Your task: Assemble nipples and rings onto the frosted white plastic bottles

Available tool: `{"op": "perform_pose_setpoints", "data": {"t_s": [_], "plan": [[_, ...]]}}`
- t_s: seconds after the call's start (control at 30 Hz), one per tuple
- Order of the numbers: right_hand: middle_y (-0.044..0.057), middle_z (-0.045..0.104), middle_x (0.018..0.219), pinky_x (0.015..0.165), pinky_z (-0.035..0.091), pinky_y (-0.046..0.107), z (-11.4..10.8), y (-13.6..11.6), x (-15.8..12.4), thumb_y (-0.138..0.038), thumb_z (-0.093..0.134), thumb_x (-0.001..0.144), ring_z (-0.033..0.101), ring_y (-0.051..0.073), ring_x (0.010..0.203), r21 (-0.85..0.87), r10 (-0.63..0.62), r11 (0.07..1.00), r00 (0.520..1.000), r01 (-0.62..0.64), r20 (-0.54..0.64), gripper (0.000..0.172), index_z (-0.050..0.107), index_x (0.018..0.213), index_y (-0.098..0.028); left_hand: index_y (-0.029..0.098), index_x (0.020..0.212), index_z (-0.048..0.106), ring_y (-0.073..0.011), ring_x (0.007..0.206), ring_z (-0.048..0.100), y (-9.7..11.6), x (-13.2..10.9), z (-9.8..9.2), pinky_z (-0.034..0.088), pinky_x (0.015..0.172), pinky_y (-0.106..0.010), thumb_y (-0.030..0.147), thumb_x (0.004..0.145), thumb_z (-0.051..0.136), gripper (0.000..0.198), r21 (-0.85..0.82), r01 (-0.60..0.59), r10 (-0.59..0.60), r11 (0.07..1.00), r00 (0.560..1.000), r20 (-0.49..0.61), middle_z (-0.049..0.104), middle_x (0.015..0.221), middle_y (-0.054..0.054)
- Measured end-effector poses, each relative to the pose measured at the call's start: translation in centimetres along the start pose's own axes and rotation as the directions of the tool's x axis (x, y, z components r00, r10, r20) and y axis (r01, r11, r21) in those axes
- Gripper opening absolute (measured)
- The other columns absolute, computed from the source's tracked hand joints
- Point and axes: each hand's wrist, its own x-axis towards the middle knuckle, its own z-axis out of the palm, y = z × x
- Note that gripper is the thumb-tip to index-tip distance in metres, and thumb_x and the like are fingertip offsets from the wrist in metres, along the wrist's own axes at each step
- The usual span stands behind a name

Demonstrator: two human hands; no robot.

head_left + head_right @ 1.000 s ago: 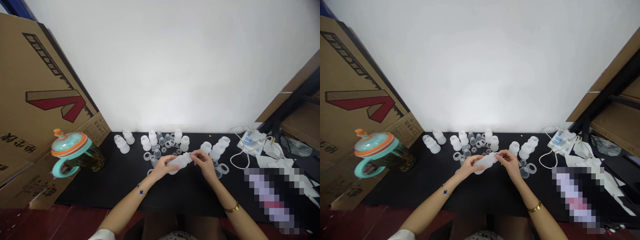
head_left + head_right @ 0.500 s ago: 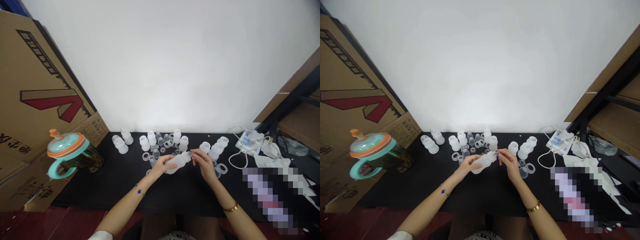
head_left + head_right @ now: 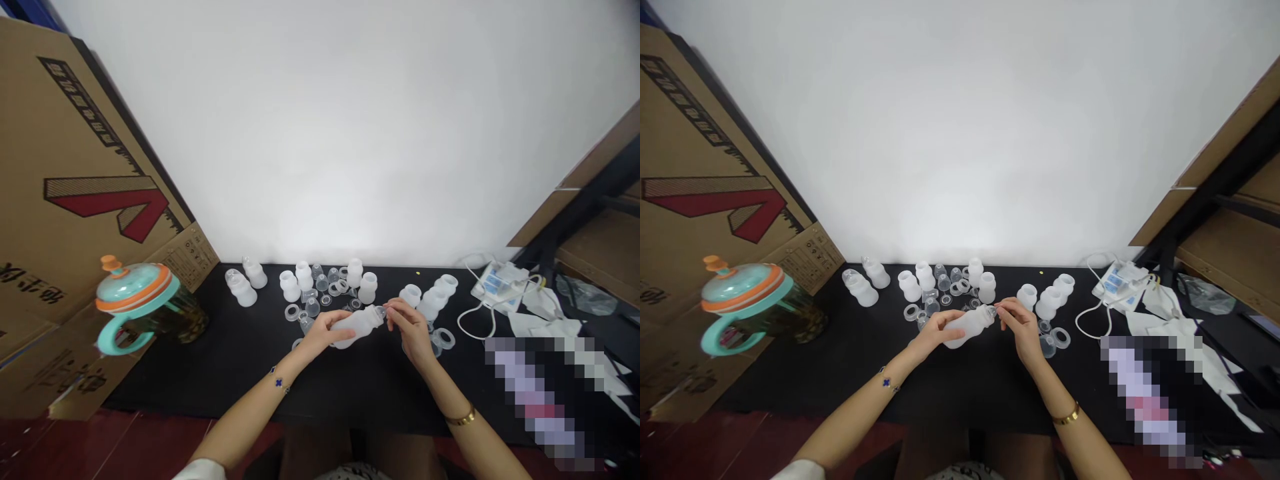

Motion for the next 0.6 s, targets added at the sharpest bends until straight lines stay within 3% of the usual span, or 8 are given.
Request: {"op": "perform_pose_setpoints", "data": {"t_s": [0.43, 0.6], "plan": [[0.001, 0.056, 0.090, 0.051, 0.038, 0.027, -0.20, 0.08, 0.01, -0.028, 0.074, 0.085, 0.049, 0.010, 0.057, 0.004, -0.001, 1.000, 1.000, 0.001, 0.005, 0.009, 0.072, 0.079, -0.021, 0.014, 0.110, 0.074, -0.0238, 0.088, 0.066, -0.39, 0.05, -0.19, 0.048, 0.075, -0.028, 0.040, 0.069, 0.084, 0.049, 0.043, -0.019, 0.018, 0.999, 1.000, 0.012, 0.074, 0.100, -0.008], [0.001, 0.057, 0.075, 0.051, 0.040, 0.027, -0.15, -0.13, -0.08, -0.034, 0.068, 0.089, 0.051, 0.014, 0.059, 0.024, 0.067, 0.997, 0.998, -0.067, 0.000, 0.016, 0.075, 0.096, -0.022, 0.014, 0.110, 0.074, -0.0241, 0.088, 0.066, -0.33, 0.10, -0.19, 0.048, 0.075, -0.028, 0.041, 0.069, 0.083, 0.050, 0.019, -0.017, 0.017, 1.000, 1.000, 0.012, 0.074, 0.100, -0.009]]}}
